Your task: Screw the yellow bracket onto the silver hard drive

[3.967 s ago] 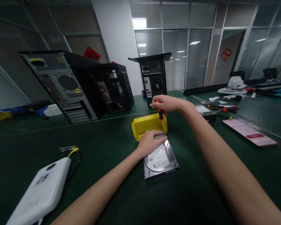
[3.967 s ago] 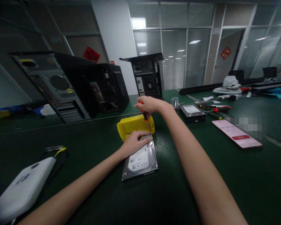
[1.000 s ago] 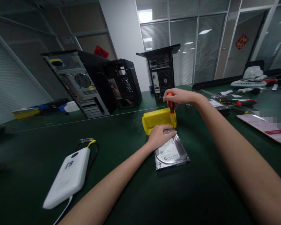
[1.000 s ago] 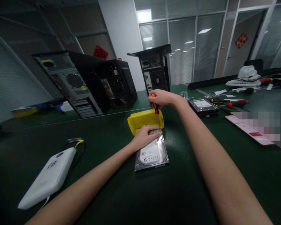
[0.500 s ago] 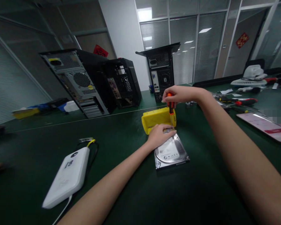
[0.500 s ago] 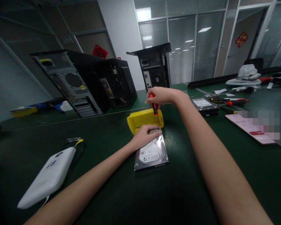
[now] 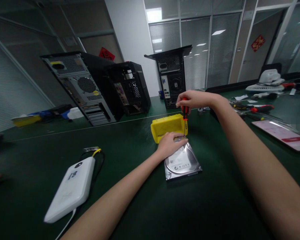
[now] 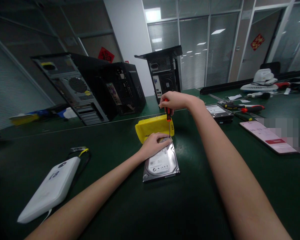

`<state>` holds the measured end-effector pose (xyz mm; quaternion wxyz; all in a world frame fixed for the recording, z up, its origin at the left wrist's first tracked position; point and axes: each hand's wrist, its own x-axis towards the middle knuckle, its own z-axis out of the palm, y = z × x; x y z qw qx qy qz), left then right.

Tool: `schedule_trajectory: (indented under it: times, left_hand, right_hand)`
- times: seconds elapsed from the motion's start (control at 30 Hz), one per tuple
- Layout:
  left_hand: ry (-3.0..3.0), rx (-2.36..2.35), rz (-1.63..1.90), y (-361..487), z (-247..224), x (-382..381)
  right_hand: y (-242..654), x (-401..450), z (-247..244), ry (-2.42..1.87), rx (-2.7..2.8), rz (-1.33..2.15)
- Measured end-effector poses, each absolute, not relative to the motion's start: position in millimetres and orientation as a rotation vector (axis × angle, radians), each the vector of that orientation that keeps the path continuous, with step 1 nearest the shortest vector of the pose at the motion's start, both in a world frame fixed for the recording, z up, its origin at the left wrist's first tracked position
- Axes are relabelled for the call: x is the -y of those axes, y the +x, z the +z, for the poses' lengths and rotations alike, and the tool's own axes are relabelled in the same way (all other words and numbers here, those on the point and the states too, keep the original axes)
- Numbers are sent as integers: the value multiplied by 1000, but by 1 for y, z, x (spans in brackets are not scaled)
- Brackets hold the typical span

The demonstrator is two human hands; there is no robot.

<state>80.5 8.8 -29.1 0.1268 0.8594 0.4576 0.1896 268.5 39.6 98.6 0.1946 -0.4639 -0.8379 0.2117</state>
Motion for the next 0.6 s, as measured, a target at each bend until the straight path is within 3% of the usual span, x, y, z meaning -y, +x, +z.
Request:
schedule_trajectory:
  times: [0.6]
  left_hand:
    - [2493,-1375,554,82,-30,-9]
  right_hand:
    - [268,-42,96,-1237,2294,627]
